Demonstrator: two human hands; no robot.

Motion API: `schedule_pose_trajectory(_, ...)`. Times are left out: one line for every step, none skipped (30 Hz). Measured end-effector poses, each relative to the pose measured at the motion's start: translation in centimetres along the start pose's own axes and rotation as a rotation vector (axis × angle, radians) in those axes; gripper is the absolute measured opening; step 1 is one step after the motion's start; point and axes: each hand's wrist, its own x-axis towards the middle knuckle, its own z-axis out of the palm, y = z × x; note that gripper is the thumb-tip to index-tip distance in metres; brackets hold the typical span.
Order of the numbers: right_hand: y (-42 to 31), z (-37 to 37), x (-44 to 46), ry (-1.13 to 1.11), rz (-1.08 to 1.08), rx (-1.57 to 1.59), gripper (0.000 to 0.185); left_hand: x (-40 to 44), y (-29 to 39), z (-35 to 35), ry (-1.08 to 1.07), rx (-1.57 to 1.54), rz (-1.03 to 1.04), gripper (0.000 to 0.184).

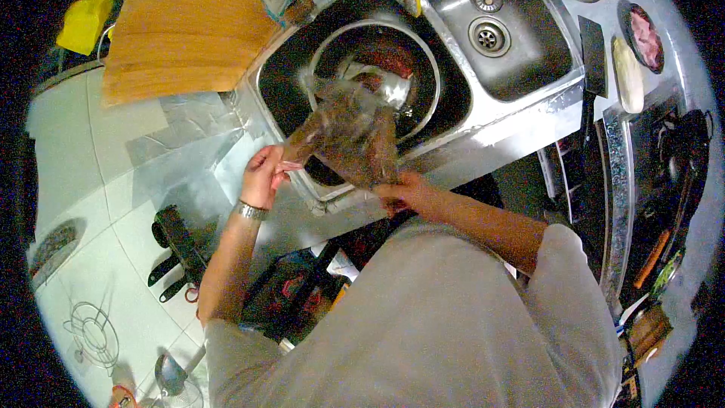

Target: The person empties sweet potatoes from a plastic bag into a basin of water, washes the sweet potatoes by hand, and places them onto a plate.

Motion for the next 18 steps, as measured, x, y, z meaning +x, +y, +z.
schedule_pose_trajectory(-0.4, -0.1, 0.4, 0.054, -0.023, -0.009, 0.02, 0.8, -0.1, -0.2, -0.016, 0.084, 0.04, 0.02)
schedule_pose_trajectory(-0.9, -0.2, 0.5, 0.058, -0.03, -0.011, 0.02, 1.3, 0.0, -0.1, -0.032, 0.169, 0.082, 0.019)
schedule_pose_trajectory(-1.9, -0.1, 0.5, 0.029, -0.124, -0.048, 0.018, 1.6, 0.5, 0.4, -0.014, 0.164, 0.129, 0.017)
schedule_pose_trajectory(-2.8, 0.0, 0.5, 0.001, -0.216, -0.084, 0.017, 1.7, 1.2, 0.8, -0.02, 0.165, 0.134, 0.017)
schedule_pose_trajectory(-3.7, -0.1, 0.6, 0.006, -0.224, -0.087, 0.017, 1.7, 2.1, 1.1, -0.008, 0.162, 0.173, 0.014)
schedule_pose_trajectory(-4.5, -0.2, 0.6, 0.026, -0.246, -0.034, 0.017, 1.7, 3.0, 1.5, 0.004, 0.159, 0.208, 0.014)
schedule_pose_trajectory(-5.0, -0.2, 0.5, 0.046, -0.265, 0.02, 0.016, 1.9, 3.6, 1.8, 0.014, 0.186, 0.225, 0.015)
schedule_pose_trajectory(-5.7, -0.3, 0.1, 0.047, -0.271, 0.018, 0.016, 2.0, 4.2, 2.0, 0.01, 0.187, 0.23, 0.015)
schedule_pose_trajectory(-6.6, -0.5, -0.2, 0.057, -0.268, -0.007, 0.016, 2.1, 5.1, 2.1, -0.001, 0.185, 0.278, 0.015)
schedule_pose_trajectory(-7.2, -0.7, -0.4, 0.067, -0.261, -0.031, 0.016, 2.1, 5.9, 2.4, -0.01, 0.183, 0.322, 0.015)
schedule_pose_trajectory(-7.4, -1.0, -0.4, 0.085, -0.312, -0.094, 0.02, 2.0, 6.7, 2.6, 0.03, 0.151, 0.319, 0.016)
schedule_pose_trajectory(-8.1, -0.8, -0.8, 0.087, -0.315, -0.099, 0.02, 2.0, 7.5, 2.7, 0.029, 0.147, 0.324, 0.016)
schedule_pose_trajectory(-9.0, -0.6, -1.5, 0.071, -0.317, -0.078, 0.018, 2.1, 8.2, 2.6, 0.041, 0.122, 0.351, 0.017)
schedule_pose_trajectory(-9.9, -0.2, -2.2, 0.055, -0.318, -0.055, 0.016, 1.9, 8.9, 2.6, 0.053, 0.098, 0.375, 0.018)
schedule_pose_trajectory(-10.7, 0.2, -2.8, 0.056, -0.323, -0.064, 0.016, 1.6, 9.9, 3.0, 0.089, 0.104, 0.424, 0.019)
schedule_pose_trajectory(-11.6, 0.6, -3.5, 0.017, -0.355, -0.05, 0.016, 1.5, 10.6, 3.1, 0.089, 0.097, 0.435, 0.019)
schedule_pose_trajectory(-12.4, 1.0, -4.2, -0.024, -0.385, -0.038, 0.017, 1.4, 11.1, 2.9, 0.097, 0.074, 0.48, 0.019)
schedule_pose_trajectory(-13.3, 1.5, -4.9, -0.027, -0.386, -0.051, 0.017, 1.1, 11.7, 2.8, 0.106, 0.05, 0.524, 0.019)
